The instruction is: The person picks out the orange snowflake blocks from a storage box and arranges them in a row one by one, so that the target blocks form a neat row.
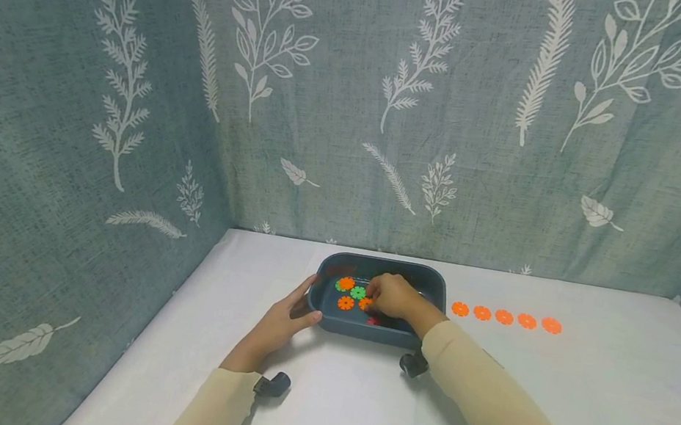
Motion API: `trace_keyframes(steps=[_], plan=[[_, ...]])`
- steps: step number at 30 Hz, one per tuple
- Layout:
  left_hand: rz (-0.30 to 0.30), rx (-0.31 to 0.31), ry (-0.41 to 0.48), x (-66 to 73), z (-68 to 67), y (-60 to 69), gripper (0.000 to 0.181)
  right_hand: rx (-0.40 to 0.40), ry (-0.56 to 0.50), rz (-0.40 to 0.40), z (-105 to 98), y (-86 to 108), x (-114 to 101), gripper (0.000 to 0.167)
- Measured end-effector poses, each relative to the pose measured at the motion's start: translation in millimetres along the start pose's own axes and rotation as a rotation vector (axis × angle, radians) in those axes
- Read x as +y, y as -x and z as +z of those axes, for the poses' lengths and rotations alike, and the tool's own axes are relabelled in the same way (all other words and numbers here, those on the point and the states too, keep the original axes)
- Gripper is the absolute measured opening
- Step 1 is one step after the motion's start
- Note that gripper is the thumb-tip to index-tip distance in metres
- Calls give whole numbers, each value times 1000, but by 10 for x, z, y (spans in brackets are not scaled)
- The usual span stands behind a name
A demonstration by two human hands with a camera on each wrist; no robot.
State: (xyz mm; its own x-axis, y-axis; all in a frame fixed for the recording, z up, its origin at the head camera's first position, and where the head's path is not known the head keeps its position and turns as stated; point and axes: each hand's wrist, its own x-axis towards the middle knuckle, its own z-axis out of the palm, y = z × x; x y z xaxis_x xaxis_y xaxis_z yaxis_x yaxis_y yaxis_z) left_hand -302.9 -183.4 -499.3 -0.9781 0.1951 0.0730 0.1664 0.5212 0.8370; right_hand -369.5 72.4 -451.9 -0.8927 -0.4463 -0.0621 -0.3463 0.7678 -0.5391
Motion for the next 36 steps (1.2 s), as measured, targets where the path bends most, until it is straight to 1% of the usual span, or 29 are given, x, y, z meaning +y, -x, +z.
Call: trace_keyframes(steps=[4,11,18,27,30,36], plan=[[2,1,1,7,-2,0,80,-10,12,3,12,-10,14,22],[13,0,4,23,-8,7,80,-37,14,32,6,-5,11,25],[9,6,0,8,-3,-14,80,-17,0,27,-1,23,-8,25],[8,13,5,-5,4,-10,80,-27,-24,41,5,6,7,26],[7,15,3,-17,14,-10,81,-35,-52,51,-16,5,22,27],[5,21,-3,-19,16,-22,81,-54,-161,51,-64,10,19,28]])
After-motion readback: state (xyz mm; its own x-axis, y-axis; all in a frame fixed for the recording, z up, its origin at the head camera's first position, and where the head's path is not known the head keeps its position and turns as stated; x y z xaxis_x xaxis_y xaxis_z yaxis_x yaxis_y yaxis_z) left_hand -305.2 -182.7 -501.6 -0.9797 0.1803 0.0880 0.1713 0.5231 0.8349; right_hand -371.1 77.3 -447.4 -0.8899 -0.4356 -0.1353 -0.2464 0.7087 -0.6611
